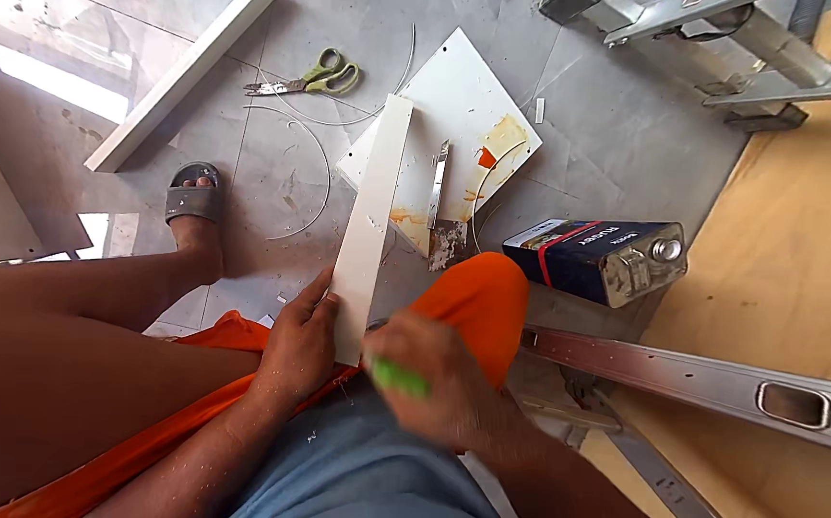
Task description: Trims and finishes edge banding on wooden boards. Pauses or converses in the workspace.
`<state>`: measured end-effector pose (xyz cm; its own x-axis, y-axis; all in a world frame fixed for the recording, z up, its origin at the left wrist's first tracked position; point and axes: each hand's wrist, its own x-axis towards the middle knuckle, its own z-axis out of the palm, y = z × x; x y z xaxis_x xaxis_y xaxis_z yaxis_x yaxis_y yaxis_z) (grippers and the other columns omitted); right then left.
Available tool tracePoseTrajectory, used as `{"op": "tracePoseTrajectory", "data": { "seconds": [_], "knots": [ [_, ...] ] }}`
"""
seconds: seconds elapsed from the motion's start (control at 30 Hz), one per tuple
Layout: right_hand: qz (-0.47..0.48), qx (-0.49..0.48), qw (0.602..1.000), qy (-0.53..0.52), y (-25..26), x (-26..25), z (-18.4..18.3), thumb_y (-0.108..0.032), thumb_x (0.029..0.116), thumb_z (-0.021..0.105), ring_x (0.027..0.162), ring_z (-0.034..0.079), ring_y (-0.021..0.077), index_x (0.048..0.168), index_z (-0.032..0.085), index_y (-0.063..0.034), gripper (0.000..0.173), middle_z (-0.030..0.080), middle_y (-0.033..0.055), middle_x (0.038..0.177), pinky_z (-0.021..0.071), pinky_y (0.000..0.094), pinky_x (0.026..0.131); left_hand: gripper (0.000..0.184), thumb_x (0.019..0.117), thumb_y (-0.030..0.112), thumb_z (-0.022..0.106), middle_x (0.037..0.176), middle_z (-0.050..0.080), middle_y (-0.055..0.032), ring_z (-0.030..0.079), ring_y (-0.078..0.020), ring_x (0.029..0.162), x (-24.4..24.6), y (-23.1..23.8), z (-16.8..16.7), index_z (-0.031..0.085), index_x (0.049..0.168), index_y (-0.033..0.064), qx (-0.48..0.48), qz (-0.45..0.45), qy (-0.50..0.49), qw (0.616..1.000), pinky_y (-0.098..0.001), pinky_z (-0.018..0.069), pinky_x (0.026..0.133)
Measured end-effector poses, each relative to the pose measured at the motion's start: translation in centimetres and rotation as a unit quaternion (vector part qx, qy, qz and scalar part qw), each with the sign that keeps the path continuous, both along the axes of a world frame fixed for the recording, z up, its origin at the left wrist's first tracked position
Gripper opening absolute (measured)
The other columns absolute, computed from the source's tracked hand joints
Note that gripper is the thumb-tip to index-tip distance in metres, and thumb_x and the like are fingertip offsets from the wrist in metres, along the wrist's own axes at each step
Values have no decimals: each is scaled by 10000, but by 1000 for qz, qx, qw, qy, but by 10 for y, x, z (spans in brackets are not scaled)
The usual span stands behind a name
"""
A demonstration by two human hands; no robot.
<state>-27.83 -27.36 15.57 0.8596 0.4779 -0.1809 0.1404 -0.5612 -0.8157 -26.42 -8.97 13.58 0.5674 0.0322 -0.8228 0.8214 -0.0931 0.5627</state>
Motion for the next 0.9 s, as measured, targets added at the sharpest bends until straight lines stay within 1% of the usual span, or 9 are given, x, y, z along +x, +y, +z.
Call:
{"op": "tracePoseTrajectory", "data": {
  "seconds": [0.1,0.23,0.3,0.47,0.57,0.67,0.73,0.8,0.9],
  "knots": [
    [19,78,997,1,-11,-23,21,-166,902,672,740,653,143,985,778,-102,149,673,56,803,545,296,641,417,1124,279,421,1008,733,-74,719,-145,732,4,-5,3,508,1531,253,-2,10,14,1000,-308,603,578],
    [-87,-119,989,7,-22,49,-4,-201,966,655,751,676,191,1016,778,-74,184,704,73,867,573,414,670,429,1127,284,416,965,724,-95,702,-161,671,5,-6,4,478,1550,256,-1,10,22,1000,-303,581,521],
    [-82,-129,988,15,-8,53,-12,-178,959,676,765,677,220,1021,774,-76,154,693,85,883,572,441,679,415,1125,276,426,962,719,-103,701,-170,663,5,-7,6,503,1532,253,4,22,22,1000,-305,577,506],
    [88,73,993,-8,1,-31,23,-162,870,668,726,659,175,956,780,-119,147,668,52,790,526,351,617,413,1130,274,409,914,702,-101,649,-145,576,11,-2,10,481,1536,279,-17,43,32,998,-257,523,449],
    [-69,-66,989,115,-36,19,22,-260,965,659,860,708,160,1061,753,-76,228,734,69,929,599,391,779,485,1124,227,422,975,695,-118,654,-160,592,20,10,13,381,1592,349,-48,20,16,999,-269,522,445],
    [-121,-226,928,269,-56,96,-22,-334,995,658,976,673,329,1199,655,-32,364,690,179,1021,522,577,882,380,1106,150,399,1017,713,-106,656,-137,628,32,29,29,599,1428,186,-83,0,-39,996,-241,518,475],
    [-25,-254,920,298,-43,119,-71,-318,969,672,1078,654,409,1247,642,6,428,677,246,1129,493,651,932,420,1082,178,317,983,716,-112,629,-126,616,45,41,42,679,1274,87,-124,-12,-111,986,-240,517,503],
    [117,-265,910,295,-20,127,-120,-267,964,683,1193,608,466,1303,621,38,460,639,299,1247,452,704,988,540,1080,336,234,893,717,-108,631,-130,599,60,48,60,700,1196,88,-165,-40,-182,969,-258,544,529],
    [184,-302,882,312,10,122,-171,-212,997,634,1218,595,470,1243,635,81,382,624,315,1269,450,697,981,745,1008,731,242,939,760,-75,698,-125,664,86,50,93,658,1278,175,-187,-175,-281,925,-229,580,597]
  ]
}}
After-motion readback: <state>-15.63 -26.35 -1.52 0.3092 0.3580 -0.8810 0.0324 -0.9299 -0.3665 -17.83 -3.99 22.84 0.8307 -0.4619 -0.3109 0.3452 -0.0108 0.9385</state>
